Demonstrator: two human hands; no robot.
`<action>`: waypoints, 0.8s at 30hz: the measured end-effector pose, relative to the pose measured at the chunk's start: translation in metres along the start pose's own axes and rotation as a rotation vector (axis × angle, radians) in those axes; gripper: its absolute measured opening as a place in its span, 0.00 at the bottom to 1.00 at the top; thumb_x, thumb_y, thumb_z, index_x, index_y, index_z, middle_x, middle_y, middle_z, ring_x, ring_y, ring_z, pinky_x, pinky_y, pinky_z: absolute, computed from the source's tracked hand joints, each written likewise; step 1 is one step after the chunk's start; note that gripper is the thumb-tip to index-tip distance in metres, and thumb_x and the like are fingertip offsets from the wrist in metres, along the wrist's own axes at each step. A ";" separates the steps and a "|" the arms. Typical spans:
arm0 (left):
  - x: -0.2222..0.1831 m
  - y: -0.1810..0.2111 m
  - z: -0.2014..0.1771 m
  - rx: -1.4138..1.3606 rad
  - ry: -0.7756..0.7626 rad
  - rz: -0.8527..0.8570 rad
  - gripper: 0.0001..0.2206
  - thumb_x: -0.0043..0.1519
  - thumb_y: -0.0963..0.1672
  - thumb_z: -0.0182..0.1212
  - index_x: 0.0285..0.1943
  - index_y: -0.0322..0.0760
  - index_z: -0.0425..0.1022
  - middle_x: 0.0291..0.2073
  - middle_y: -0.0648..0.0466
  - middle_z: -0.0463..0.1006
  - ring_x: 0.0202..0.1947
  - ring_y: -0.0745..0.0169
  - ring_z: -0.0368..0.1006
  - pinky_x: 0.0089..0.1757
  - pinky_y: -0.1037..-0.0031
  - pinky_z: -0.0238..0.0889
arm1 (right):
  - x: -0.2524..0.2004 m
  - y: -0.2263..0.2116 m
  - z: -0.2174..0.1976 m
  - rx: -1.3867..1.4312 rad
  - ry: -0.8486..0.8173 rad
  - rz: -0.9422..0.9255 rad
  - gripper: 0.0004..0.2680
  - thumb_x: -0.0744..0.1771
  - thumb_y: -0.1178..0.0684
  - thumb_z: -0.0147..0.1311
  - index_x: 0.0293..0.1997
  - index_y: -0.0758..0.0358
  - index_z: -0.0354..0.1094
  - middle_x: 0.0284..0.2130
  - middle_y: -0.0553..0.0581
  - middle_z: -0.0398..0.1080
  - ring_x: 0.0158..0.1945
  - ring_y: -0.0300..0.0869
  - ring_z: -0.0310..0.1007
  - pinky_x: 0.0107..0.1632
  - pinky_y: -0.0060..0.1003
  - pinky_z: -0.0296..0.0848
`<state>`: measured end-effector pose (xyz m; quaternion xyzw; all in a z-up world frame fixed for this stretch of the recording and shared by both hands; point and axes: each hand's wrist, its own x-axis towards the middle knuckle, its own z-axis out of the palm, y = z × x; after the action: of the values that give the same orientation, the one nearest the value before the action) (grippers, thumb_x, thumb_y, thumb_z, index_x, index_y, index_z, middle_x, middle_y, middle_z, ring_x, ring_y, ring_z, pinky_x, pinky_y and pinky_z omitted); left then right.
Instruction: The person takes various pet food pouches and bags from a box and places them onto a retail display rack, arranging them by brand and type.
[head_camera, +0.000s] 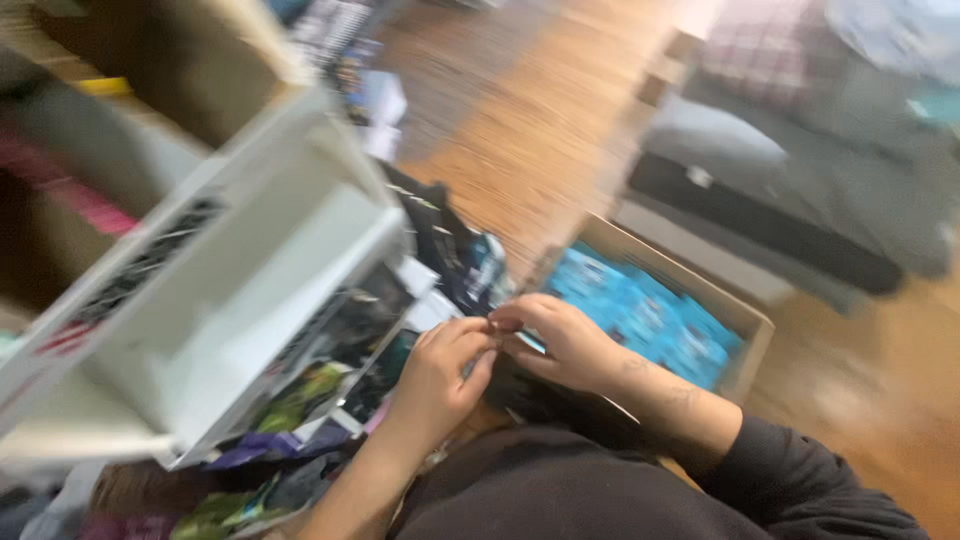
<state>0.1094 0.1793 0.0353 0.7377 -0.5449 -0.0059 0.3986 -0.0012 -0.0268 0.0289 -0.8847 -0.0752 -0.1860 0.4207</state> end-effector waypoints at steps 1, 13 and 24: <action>-0.007 0.007 -0.031 0.034 0.045 -0.018 0.08 0.69 0.48 0.60 0.45 0.49 0.83 0.49 0.57 0.84 0.50 0.51 0.82 0.47 0.64 0.70 | 0.024 -0.015 0.005 0.008 -0.029 -0.051 0.13 0.67 0.53 0.61 0.56 0.61 0.73 0.39 0.61 0.78 0.44 0.60 0.82 0.46 0.54 0.78; -0.132 0.071 -0.298 0.509 0.540 -0.202 0.11 0.69 0.46 0.58 0.53 0.36 0.81 0.49 0.49 0.84 0.51 0.48 0.82 0.50 0.61 0.72 | 0.254 -0.241 0.102 0.115 -0.177 -0.903 0.07 0.73 0.56 0.56 0.57 0.63 0.70 0.46 0.62 0.74 0.48 0.55 0.76 0.54 0.49 0.75; -0.130 0.004 -0.403 0.857 0.469 -0.092 0.25 0.65 0.56 0.63 0.65 0.42 0.74 0.72 0.47 0.68 0.73 0.39 0.60 0.64 0.44 0.55 | 0.441 -0.339 0.160 -0.466 0.139 -1.083 0.10 0.67 0.63 0.58 0.54 0.59 0.76 0.52 0.55 0.77 0.54 0.54 0.71 0.51 0.52 0.69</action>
<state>0.2322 0.5179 0.2572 0.8402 -0.3604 0.3677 0.1704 0.3483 0.3019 0.3526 -0.7752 -0.4455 -0.4433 0.0643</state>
